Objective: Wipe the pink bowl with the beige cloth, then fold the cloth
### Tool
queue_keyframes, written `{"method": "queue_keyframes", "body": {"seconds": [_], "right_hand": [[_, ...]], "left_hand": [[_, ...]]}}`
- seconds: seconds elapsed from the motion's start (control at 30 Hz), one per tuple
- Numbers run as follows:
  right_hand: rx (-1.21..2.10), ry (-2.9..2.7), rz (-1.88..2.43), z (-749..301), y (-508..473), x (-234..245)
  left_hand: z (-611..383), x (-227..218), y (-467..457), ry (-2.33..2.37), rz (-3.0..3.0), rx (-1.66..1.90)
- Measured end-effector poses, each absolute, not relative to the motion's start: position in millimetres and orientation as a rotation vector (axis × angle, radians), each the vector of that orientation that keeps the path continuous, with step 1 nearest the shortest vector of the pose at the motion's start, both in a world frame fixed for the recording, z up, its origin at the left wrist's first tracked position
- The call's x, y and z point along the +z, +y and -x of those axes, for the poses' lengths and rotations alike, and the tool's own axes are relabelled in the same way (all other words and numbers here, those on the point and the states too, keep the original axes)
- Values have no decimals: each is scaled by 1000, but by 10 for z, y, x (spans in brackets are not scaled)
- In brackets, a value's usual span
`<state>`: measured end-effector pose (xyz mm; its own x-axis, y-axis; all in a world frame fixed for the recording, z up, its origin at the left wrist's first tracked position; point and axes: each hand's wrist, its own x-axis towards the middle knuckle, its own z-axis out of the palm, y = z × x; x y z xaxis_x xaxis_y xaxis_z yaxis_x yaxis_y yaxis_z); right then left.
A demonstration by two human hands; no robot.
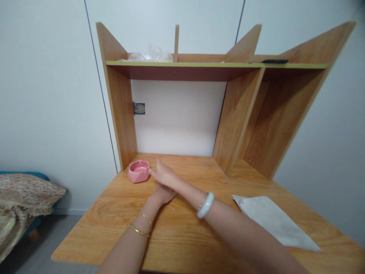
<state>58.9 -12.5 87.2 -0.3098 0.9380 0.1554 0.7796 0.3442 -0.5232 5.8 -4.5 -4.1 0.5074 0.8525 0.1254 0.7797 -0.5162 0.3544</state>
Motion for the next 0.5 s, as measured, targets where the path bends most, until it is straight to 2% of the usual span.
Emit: {"method": "queue_keyframes", "body": {"seconds": [0.07, 0.23, 0.5], "right_hand": [[369, -2247, 1539, -958, -268, 881], [292, -2209, 1761, -2192, -530, 726], [354, -1695, 2197, -4119, -889, 366]], "left_hand": [[-76, -3, -76, 1422, -2505, 375], [-94, 27, -105, 1589, -2479, 278], [-95, 38, -123, 1592, -2466, 268]]}}
